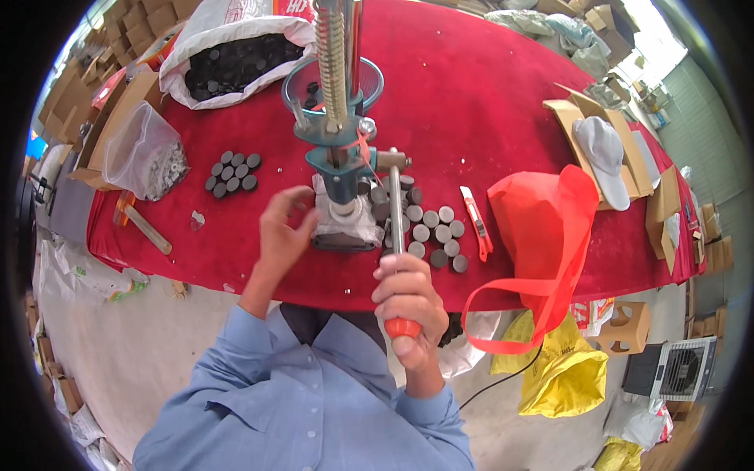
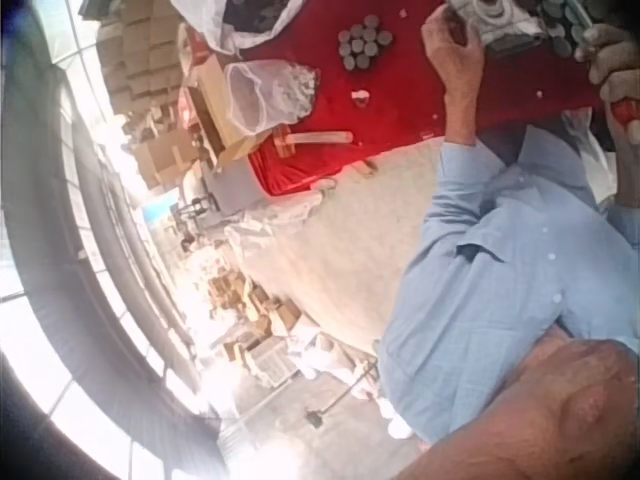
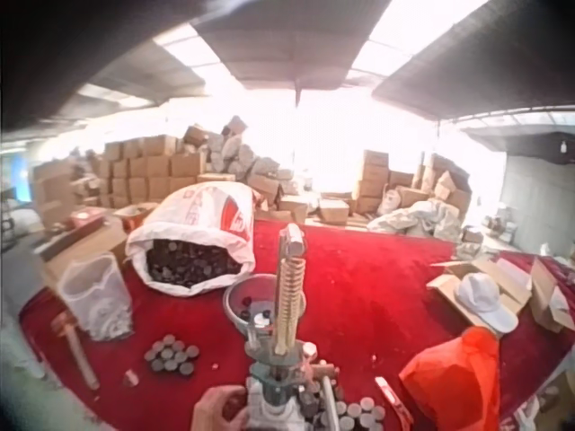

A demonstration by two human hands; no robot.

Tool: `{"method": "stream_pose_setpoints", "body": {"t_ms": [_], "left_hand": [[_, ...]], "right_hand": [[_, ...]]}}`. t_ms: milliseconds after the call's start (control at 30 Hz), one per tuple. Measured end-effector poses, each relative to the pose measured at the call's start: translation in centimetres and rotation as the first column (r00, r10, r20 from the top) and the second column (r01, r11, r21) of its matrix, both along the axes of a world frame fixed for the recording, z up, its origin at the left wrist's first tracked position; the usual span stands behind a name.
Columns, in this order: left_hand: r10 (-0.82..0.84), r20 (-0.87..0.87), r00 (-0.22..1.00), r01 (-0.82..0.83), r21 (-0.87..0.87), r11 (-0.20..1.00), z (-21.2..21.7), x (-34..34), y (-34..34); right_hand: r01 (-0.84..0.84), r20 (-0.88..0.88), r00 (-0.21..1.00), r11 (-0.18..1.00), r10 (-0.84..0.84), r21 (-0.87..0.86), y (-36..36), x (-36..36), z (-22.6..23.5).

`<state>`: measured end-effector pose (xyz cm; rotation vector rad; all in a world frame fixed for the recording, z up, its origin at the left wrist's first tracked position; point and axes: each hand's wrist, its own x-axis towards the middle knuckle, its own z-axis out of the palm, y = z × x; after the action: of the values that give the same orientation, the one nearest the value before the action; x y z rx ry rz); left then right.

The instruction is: The person uses a manual press to compress small, dark circular objects. They place each object into the press die, operate the lever to apply pressure, and then remove the processed item. The person occasionally inspects the finished pieces by hand before continuing the repetitive cycle.

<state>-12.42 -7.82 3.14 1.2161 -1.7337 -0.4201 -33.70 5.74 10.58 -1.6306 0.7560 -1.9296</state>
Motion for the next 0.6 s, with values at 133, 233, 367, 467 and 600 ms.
{"method": "stream_pose_setpoints", "body": {"t_ms": [133,233,367,467,600], "left_hand": [[0.301,0.358,0.884,-0.238,-0.210,0.948,-0.6,6.2,-3.4],[0.393,0.500,0.772,-0.314,-0.236,0.919,-2.0,9.3,-5.0],[0.338,0.454,0.824,-0.283,-0.186,0.941,-2.9,10.5,-5.1],[0.316,0.411,0.855,-0.295,-0.116,0.948,-3.2,10.4,-4.8],[0.262,0.337,0.904,-0.226,-0.144,0.963,-3.1,10.2,-4.4]], "right_hand": [[-0.036,-0.109,0.993,0.999,0.035,-0.013,-1.0,-1.4,1.6],[-0.068,-0.152,0.986,0.998,0.066,-0.005,-1.3,-1.8,2.6],[-0.063,-0.132,0.989,0.998,0.060,-0.020,-1.1,-1.8,1.6],[-0.017,-0.051,0.999,1.000,0.016,-0.024,-0.6,-0.6,0.1],[-0.029,-0.071,0.997,0.999,0.026,-0.045,-1.0,-0.9,0.2]]}}
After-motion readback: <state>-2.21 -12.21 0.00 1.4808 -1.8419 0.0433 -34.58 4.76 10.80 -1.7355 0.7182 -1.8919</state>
